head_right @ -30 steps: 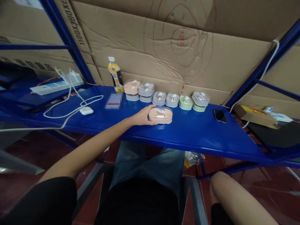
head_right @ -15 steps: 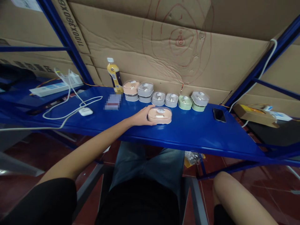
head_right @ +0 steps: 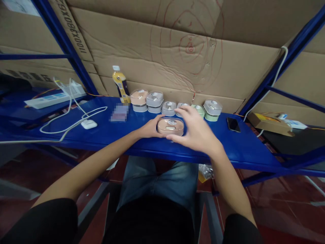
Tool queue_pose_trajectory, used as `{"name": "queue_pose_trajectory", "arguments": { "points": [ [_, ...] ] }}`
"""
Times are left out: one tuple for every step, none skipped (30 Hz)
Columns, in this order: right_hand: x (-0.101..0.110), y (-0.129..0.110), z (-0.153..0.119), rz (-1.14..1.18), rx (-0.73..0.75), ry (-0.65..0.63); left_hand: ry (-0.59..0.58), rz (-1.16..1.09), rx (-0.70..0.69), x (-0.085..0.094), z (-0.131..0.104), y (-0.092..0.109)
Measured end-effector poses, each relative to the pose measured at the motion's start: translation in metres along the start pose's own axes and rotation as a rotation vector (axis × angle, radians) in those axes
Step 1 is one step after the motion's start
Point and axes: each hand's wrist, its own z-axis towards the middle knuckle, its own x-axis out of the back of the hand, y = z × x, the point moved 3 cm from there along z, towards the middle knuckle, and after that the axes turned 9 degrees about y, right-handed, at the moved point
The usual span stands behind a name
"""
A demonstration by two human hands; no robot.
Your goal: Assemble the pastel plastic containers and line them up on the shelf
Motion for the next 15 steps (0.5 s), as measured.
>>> {"name": "queue_pose_trajectory", "arguments": {
  "points": [
    [-0.009, 0.002, 0.005, -0.01, 0.012, -0.073, -0.003, -0.021, -0.015, 0.0, 0.0, 0.0],
    [-0.02, 0.005, 0.011, -0.021, 0.02, -0.165, -0.01, -0.04, -0.027, 0.0, 0.0, 0.0],
    [-0.031, 0.009, 0.017, -0.028, 0.023, -0.259, -0.02, -0.058, -0.035, 0.0, -0.001, 0.0],
    [-0.042, 0.014, 0.022, -0.034, 0.016, -0.343, -0.031, -0.074, -0.04, 0.0, -0.001, 0.0],
    [-0.051, 0.018, 0.027, -0.021, 0.016, -0.389, -0.038, -0.09, -0.043, 0.0, -0.001, 0.0],
    [-0.058, 0.023, 0.031, -0.008, 0.028, -0.401, -0.036, -0.106, -0.046, 0.0, -0.001, -0.001],
    [-0.062, 0.026, 0.032, 0.006, 0.038, -0.397, -0.03, -0.117, -0.051, 0.0, -0.001, -0.001],
    [-0.063, 0.029, 0.032, 0.017, 0.051, -0.379, -0.022, -0.123, -0.055, 0.0, -0.001, -0.001],
    [-0.064, 0.031, 0.029, 0.022, 0.061, -0.354, -0.02, -0.122, -0.057, 0.0, -0.001, 0.0],
    [-0.063, 0.031, 0.025, 0.023, 0.068, -0.327, -0.027, -0.115, -0.056, 0.0, -0.001, 0.0],
    [-0.062, 0.031, 0.02, 0.022, 0.072, -0.301, -0.04, -0.102, -0.053, 0.0, -0.001, 0.001],
    [-0.061, 0.03, 0.015, 0.023, 0.074, -0.278, -0.055, -0.082, -0.048, 0.0, -0.001, 0.001],
    [-0.06, 0.029, 0.011, 0.025, 0.075, -0.259, -0.065, -0.06, -0.042, -0.001, -0.001, 0.002],
    [-0.058, 0.029, 0.007, 0.026, 0.071, -0.24, -0.063, -0.041, -0.036, -0.001, -0.002, 0.002],
    [-0.057, 0.03, 0.005, 0.023, 0.062, -0.219, -0.053, -0.031, -0.031, -0.001, -0.002, 0.001]
  ]
}}
